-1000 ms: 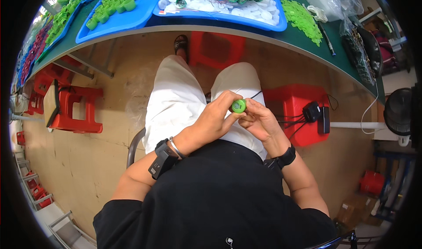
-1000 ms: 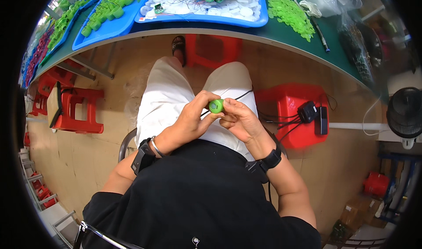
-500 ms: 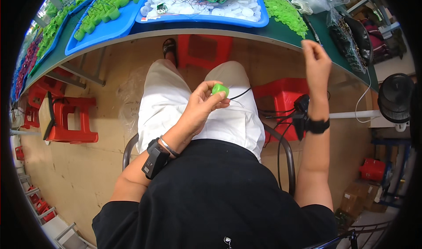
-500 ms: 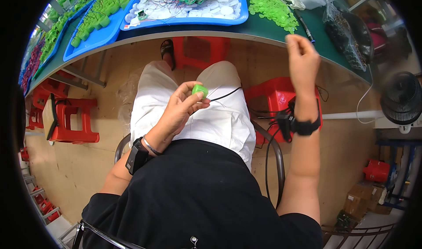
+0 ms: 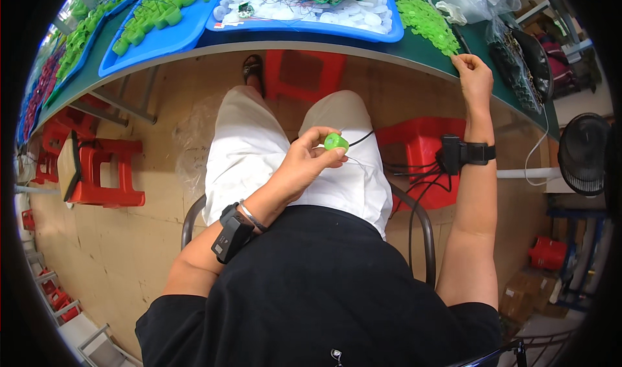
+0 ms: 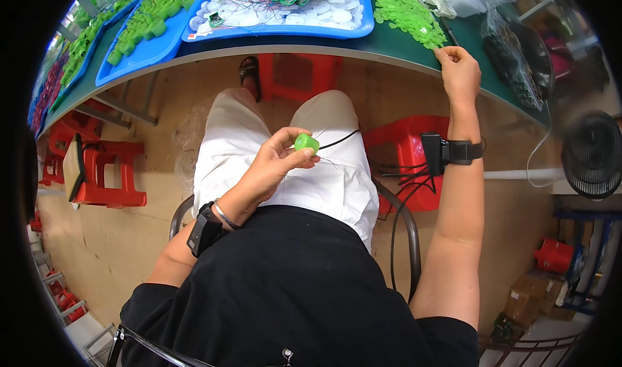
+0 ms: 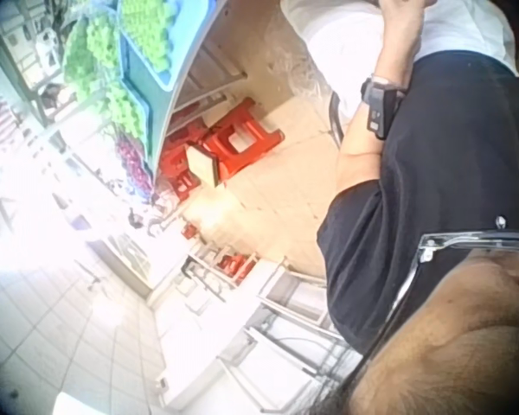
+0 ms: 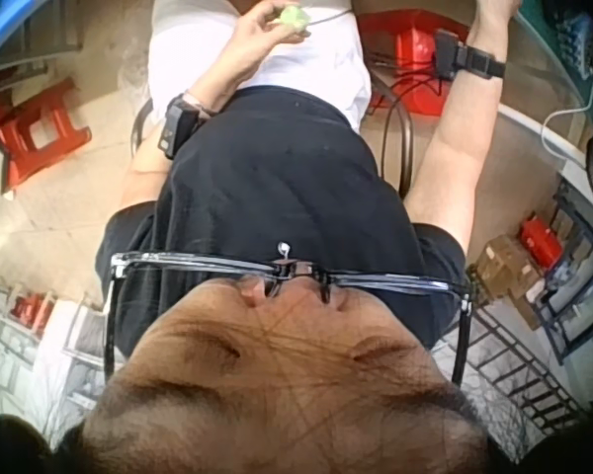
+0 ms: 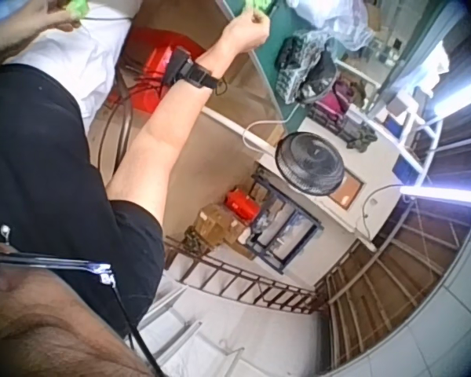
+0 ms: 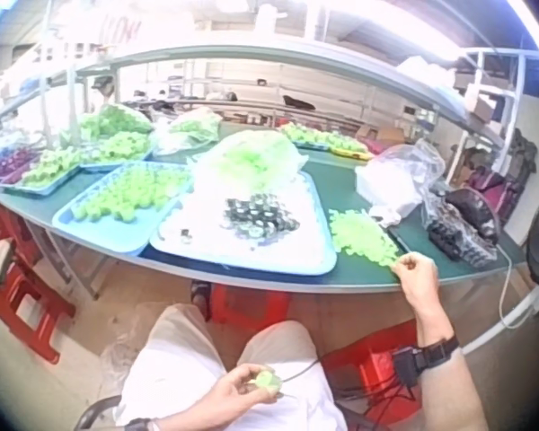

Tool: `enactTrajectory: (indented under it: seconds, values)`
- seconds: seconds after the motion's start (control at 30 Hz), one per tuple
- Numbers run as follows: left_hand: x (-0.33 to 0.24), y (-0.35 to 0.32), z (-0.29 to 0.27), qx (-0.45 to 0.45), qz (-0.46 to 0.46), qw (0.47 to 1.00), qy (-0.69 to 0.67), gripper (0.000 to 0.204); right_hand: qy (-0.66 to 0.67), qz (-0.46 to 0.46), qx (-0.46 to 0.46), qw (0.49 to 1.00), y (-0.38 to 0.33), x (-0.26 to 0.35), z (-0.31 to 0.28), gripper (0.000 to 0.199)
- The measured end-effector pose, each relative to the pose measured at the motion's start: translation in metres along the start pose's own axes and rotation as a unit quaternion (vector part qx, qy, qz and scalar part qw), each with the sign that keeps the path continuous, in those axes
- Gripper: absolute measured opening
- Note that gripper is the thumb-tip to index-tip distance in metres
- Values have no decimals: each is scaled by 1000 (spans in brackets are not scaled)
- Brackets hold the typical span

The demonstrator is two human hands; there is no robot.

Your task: Assembling small electronic modules with plastic casings and wiring harnesses.

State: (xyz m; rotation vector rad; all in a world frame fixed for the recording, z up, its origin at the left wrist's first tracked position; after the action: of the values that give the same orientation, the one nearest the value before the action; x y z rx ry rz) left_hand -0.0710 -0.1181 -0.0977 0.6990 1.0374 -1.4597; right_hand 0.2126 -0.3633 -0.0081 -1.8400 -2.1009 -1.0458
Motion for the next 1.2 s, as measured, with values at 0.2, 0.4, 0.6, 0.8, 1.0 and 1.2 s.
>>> enactTrajectory:
  seconds: [0.2,0.4,0.6,0.8,1.0,1.2]
  values:
    - [7,0,-2,12,62,992,112,38,327,8,87,941,-40,25,-19,18]
    - [9,-5,-1,18,138,962,234,38,335,-53,325,883,-181,102,-3,12]
    - [8,-7,1,3,198,933,301,38,231,-267,250,902,-212,106,14,13]
    - [13,-7,-1,0,172,939,298,36,207,-353,201,890,-218,102,23,17]
    - [17,-3,-6,-5,138,953,269,35,206,-380,223,874,-217,101,21,16]
    - [14,-6,-4,4,161,942,293,36,319,-171,350,864,-216,90,26,14]
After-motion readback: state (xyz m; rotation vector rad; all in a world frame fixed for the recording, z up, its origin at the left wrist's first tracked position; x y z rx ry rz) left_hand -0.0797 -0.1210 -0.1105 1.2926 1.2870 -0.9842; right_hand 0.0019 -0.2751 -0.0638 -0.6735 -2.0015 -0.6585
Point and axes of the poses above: each hand's wrist, its own y-axis towards the middle knuckle, its own z-axis out of the palm, x = y × z, the point moved 1 cm from there along y, towards the middle knuckle, and after that the axes turned 2 degrees about z, right-handed, at the moved point
